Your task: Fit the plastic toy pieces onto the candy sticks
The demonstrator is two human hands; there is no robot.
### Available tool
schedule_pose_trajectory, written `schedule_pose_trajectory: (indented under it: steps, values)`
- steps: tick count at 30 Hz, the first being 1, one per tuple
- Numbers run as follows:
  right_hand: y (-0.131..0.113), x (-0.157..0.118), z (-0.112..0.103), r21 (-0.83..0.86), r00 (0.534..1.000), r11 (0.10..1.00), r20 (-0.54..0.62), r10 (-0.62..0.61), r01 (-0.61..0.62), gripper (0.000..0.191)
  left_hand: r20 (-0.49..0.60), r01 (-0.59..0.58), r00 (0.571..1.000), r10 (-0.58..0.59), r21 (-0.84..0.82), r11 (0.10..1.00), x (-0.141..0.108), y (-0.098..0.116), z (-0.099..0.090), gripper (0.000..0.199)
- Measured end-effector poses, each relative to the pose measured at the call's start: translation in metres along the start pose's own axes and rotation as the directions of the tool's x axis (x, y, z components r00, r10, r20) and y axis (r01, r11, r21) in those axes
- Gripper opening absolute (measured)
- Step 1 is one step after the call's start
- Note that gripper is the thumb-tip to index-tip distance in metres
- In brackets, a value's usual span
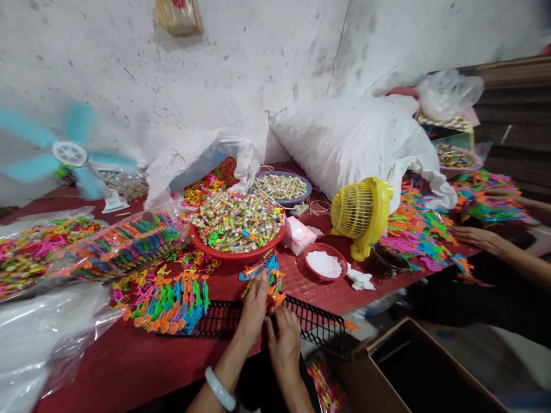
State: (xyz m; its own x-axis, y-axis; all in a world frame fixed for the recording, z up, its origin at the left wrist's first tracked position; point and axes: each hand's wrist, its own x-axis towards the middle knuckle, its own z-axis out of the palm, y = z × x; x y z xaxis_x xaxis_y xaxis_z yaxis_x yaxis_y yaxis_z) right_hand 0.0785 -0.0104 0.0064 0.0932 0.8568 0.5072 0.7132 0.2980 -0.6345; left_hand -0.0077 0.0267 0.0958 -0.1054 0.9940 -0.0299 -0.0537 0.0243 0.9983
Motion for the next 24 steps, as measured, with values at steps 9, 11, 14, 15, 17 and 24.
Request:
schedule_pose_trajectory:
  steps: [9, 11, 14, 15, 17, 24]
  values:
    - [-0.015, -0.011, -0.008, 0.203, 0.991, 0.976, 0.126, 0.054, -0.079, 0.031, 0.054, -0.067, 0.997, 0.06, 0.158, 0.985, -0.002, 0.014, 0.001, 0.04]
    - [-0.014, -0.01, -0.007, 0.295, 0.99, 0.946, 0.088, 0.115, -0.136, 0.028, 0.055, -0.054, 0.997, 0.046, 0.155, 0.986, -0.001, 0.015, 0.0, 0.04]
    - [-0.013, -0.009, -0.006, 0.484, 0.971, 0.845, 0.037, 0.238, -0.226, 0.023, 0.061, -0.04, 0.998, 0.031, 0.154, 0.987, -0.001, 0.018, 0.0, 0.041]
    - [-0.012, -0.009, -0.006, 0.542, 0.959, 0.801, 0.035, 0.282, -0.255, 0.022, 0.067, -0.037, 0.997, 0.026, 0.155, 0.987, -0.002, 0.019, 0.0, 0.042]
    - [-0.011, -0.009, -0.008, 0.618, 0.941, 0.73, 0.044, 0.336, -0.29, 0.026, 0.08, -0.036, 0.997, 0.024, 0.155, 0.987, -0.002, 0.02, 0.001, 0.042]
    - [-0.006, -0.011, -0.013, 0.489, 0.975, 0.844, 0.092, 0.203, -0.222, 0.05, 0.091, -0.028, 0.996, 0.012, 0.183, 0.983, -0.004, 0.017, 0.0, 0.053]
